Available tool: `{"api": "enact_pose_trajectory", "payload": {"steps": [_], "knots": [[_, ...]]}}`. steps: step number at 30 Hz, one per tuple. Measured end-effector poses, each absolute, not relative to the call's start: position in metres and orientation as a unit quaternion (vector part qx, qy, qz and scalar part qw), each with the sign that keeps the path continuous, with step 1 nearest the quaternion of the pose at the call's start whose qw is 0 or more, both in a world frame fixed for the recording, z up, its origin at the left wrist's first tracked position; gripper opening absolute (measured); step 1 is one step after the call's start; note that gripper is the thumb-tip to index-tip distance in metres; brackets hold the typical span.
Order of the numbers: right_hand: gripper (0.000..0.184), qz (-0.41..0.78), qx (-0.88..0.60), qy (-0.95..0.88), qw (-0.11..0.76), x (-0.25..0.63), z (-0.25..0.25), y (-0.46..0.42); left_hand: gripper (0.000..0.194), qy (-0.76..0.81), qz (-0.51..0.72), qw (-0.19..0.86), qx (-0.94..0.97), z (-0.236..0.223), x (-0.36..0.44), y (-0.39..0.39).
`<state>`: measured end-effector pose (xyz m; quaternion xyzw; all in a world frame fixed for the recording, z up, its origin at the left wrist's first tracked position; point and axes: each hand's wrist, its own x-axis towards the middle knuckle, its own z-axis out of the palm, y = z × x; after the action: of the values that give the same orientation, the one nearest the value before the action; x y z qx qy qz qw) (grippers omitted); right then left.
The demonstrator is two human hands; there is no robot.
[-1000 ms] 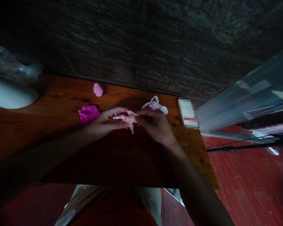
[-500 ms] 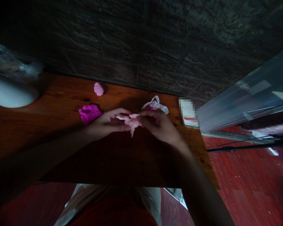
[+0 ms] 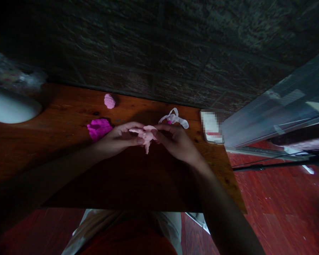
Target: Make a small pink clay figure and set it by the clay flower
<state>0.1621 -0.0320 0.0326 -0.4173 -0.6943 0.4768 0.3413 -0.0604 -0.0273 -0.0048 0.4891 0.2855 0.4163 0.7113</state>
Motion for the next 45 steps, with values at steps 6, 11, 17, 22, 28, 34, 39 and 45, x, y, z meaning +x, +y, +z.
{"api": "enact_pose_trajectory", "payload": {"steps": [6,11,17,22,28,34,39,45], "knots": [[0.031,0.522,-0.43,-0.611,0.411,0.158,0.035,-0.034,0.032,0.245,0.438,0.771,0.393,-0.005,-0.06,-0.025],[0.02,0.492,-0.434,-0.598,0.461,0.147,0.03,-0.038,0.029,0.239,0.447,0.775,0.377,-0.007,-0.061,-0.024],[0.018,0.455,-0.471,-0.596,0.465,0.141,0.027,-0.042,0.035,0.251,0.451,0.771,0.373,-0.007,-0.058,-0.027],[0.019,0.474,-0.462,-0.592,0.459,0.14,0.025,-0.042,0.03,0.268,0.457,0.757,0.382,-0.008,-0.057,-0.027],[0.028,0.51,-0.481,-0.556,0.448,0.147,0.03,-0.038,0.03,0.262,0.438,0.765,0.393,-0.005,-0.058,-0.027],[0.025,0.52,-0.472,-0.554,0.447,0.148,0.032,-0.038,0.066,0.249,0.455,0.749,0.412,-0.006,-0.061,-0.029],[0.028,0.511,-0.468,-0.582,0.424,0.149,0.033,-0.037,0.041,0.242,0.452,0.729,0.453,-0.004,-0.059,-0.03],[0.032,0.517,-0.464,-0.585,0.417,0.151,0.033,-0.036,0.036,0.266,0.452,0.718,0.456,-0.002,-0.056,-0.031]]}}
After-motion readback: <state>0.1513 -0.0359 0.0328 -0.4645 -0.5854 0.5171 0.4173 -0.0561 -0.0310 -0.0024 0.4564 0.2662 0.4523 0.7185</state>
